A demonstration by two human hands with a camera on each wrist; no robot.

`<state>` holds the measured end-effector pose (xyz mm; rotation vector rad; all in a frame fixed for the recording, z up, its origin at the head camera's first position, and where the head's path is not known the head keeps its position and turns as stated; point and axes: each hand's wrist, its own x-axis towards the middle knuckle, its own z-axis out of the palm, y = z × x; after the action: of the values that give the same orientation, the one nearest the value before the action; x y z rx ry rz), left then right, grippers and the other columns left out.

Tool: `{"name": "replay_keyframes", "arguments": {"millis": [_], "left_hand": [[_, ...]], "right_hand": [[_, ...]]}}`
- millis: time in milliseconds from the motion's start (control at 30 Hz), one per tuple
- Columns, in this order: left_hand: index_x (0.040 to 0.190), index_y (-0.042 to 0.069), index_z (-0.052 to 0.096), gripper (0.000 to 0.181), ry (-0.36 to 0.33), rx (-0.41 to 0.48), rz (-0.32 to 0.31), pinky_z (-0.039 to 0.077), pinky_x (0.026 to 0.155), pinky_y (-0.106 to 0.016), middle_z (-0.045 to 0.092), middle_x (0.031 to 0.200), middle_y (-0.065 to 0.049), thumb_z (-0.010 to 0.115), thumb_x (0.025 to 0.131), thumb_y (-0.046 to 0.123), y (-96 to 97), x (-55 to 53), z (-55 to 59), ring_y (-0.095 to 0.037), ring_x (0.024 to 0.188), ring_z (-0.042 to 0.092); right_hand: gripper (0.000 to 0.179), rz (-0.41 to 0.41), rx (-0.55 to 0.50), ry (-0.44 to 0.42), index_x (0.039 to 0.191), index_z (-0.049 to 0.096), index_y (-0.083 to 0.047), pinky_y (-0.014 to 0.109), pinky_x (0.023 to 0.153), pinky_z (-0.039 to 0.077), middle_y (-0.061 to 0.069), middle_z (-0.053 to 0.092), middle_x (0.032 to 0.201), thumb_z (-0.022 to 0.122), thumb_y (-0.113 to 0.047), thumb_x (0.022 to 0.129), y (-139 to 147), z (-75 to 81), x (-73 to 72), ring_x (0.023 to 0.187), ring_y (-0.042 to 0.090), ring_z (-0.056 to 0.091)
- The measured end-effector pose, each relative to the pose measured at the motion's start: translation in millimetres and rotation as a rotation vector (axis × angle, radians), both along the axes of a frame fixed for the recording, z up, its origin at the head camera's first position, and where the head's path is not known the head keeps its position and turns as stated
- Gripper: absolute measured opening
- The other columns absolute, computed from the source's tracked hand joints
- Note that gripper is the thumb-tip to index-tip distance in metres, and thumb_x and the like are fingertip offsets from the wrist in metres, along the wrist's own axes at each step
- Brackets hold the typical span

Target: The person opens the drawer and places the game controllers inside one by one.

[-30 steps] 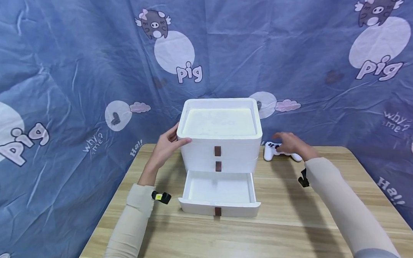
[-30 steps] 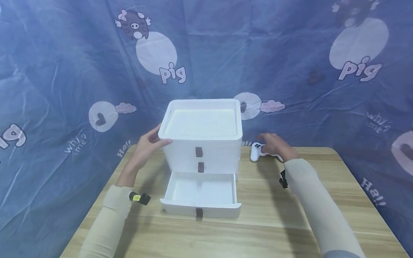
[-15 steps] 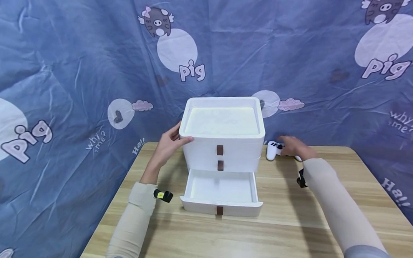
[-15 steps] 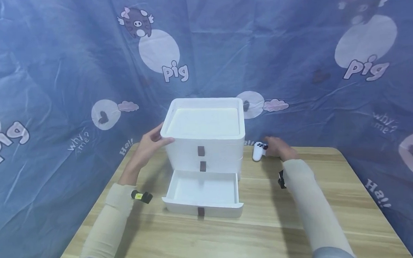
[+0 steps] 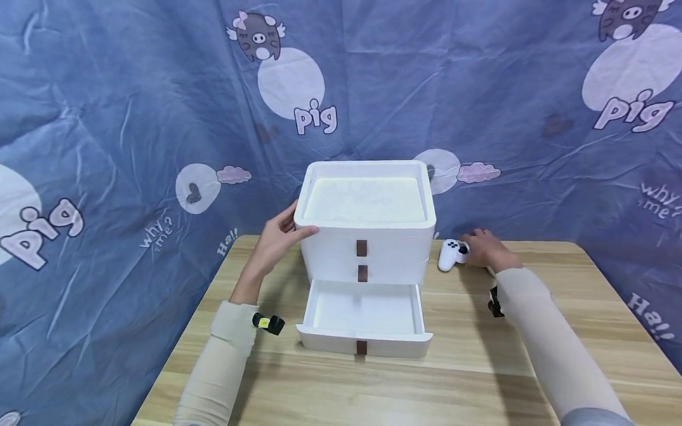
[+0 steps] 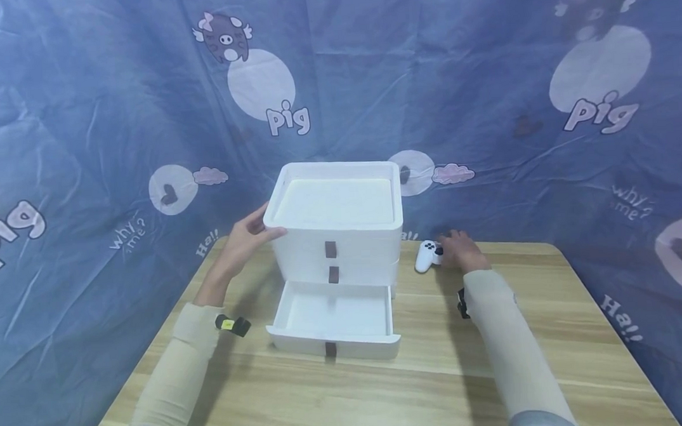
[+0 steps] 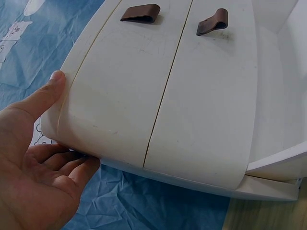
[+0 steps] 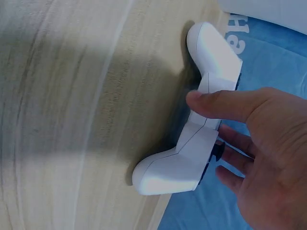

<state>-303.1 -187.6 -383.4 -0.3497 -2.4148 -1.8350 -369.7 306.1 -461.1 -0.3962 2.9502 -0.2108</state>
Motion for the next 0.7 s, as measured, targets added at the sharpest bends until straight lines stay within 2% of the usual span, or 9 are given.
{"name": "replay_keyframes", "arguments": {"millis": [100, 233, 367, 467, 700], "left_hand": [[0.167, 0.022, 0.038, 0.090, 0.000, -0.002, 0.002, 0.048, 0.120, -0.045, 0.046, 0.168, -0.007, 0.087, 0.092, 0.029, -0.1, 1.5, 0.1, -0.027, 0.149, 0.052], [0.167, 0.022, 0.038, 0.090, 0.000, -0.004, 0.007, 0.049, 0.120, -0.044, 0.047, 0.168, -0.007, 0.087, 0.092, 0.029, -0.4, 1.3, -0.7, -0.027, 0.149, 0.053], [0.167, 0.022, 0.039, 0.090, -0.003, -0.005, 0.000, 0.049, 0.119, -0.045, 0.047, 0.167, -0.007, 0.088, 0.091, 0.031, -0.8, 1.1, -0.4, -0.027, 0.148, 0.053], [0.167, 0.023, 0.039, 0.090, -0.002, -0.002, -0.005, 0.050, 0.119, -0.045, 0.047, 0.167, -0.007, 0.088, 0.091, 0.031, -1.1, 0.4, 0.1, -0.027, 0.148, 0.054], [0.167, 0.023, 0.039, 0.091, -0.004, -0.001, -0.001, 0.050, 0.119, -0.045, 0.047, 0.167, -0.007, 0.088, 0.091, 0.033, 0.0, 0.1, 1.3, -0.026, 0.148, 0.054]], "right_hand": [[0.062, -0.004, 0.005, 0.006, 0.143, 0.057, 0.010, 0.073, 0.112, 0.041, 0.044, 0.048, 0.140, 0.077, -0.013, 0.089, 0.6, -4.5, 0.7, 0.133, 0.063, 0.041], [0.064, -0.009, -0.049, -0.004, 0.143, 0.058, 0.010, 0.070, 0.110, 0.045, 0.043, 0.052, 0.142, 0.079, -0.009, 0.086, 2.8, -9.4, 0.6, 0.132, 0.061, 0.047], [0.063, 0.002, -0.083, -0.012, 0.143, 0.057, 0.010, 0.066, 0.100, 0.053, 0.041, 0.060, 0.136, 0.076, -0.002, 0.084, 6.3, -12.7, 0.5, 0.123, 0.058, 0.058], [0.062, 0.005, -0.071, 0.005, 0.143, 0.058, 0.007, 0.065, 0.092, 0.055, 0.040, 0.063, 0.131, 0.073, 0.000, 0.084, 8.2, -14.5, -0.1, 0.116, 0.056, 0.062], [0.058, 0.007, -0.036, 0.014, 0.145, 0.059, 0.007, 0.069, 0.096, 0.053, 0.038, 0.062, 0.136, 0.071, -0.002, 0.088, 8.5, -14.0, -1.0, 0.122, 0.058, 0.061]]}}
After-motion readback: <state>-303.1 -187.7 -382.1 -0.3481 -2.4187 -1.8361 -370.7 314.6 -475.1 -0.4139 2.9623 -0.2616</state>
